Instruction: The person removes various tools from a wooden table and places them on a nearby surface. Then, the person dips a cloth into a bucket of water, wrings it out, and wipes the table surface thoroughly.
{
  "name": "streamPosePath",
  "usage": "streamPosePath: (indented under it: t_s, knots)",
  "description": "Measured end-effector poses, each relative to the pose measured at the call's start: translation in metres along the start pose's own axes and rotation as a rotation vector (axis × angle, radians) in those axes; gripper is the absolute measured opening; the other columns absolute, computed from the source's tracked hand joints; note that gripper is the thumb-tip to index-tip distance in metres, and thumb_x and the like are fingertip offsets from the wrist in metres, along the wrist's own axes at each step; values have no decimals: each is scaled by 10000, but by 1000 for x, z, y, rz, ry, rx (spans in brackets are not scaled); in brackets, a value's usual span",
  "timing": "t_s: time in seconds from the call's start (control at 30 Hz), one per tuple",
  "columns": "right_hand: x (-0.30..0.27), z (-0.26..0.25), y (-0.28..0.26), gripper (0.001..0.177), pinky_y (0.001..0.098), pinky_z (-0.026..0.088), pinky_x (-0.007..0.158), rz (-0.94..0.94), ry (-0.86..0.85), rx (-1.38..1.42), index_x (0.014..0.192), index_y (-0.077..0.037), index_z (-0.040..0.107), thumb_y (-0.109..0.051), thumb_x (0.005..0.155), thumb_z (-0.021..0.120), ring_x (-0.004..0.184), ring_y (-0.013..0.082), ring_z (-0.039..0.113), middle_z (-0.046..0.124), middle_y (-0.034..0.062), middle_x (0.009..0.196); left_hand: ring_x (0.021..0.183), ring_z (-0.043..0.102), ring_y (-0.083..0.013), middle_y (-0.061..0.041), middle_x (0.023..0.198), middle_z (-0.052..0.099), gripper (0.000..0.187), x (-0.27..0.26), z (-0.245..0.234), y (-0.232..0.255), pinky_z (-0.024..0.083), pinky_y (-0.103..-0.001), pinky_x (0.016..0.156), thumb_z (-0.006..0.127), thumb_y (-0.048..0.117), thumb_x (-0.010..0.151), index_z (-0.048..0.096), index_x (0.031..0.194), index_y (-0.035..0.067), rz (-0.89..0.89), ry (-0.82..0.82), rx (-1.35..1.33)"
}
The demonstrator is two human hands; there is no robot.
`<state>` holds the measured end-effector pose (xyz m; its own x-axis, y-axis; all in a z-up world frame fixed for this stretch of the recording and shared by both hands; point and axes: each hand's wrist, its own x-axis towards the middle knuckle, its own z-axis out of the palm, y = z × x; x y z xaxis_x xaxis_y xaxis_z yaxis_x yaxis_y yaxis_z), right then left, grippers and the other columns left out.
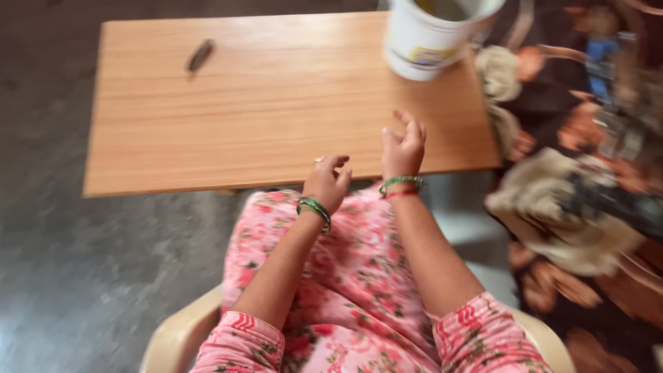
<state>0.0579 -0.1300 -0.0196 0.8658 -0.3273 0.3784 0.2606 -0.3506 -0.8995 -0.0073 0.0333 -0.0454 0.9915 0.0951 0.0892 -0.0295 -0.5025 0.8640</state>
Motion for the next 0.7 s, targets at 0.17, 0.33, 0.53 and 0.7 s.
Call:
streamPosePath:
  t_s: [0.17,0.33,0.53,0.7]
  knots:
    - [-59,64,-1,337,287,548,719,95,-193,-106,1230,-61,691,-9,897,685,744,148,632,648,85,1167,920,707,-332,-159,997,749,246,17,-61,-54,556,-449,807,611,255,956,748,1118,130,-92,132,138]
    - [-74,87,10,335,299,564,710,-114,-414,-121,1254,-47,668,-6,922,666,804,156,658,630,112,1195,848,695,-363,-173,905,735,338,56,-106,-96,543,-483,743,642,417,963,741,940,95,-270,222,342]
    - [-62,92,20,329,287,573,705,-80,-416,-184,1242,-44,662,1,917,666,809,158,662,631,119,1192,1184,542,-419,-212,1387,574,436,164,-153,-145,452,-548,975,643,442,1005,685,1244,80,-32,448,729]
    - [-61,94,22,327,282,574,712,-47,-383,-155,1229,-49,670,17,909,666,808,146,673,652,106,1157,1339,444,-388,-164,1539,404,567,257,-192,-196,392,-525,1080,702,421,925,574,1384,113,-356,368,707]
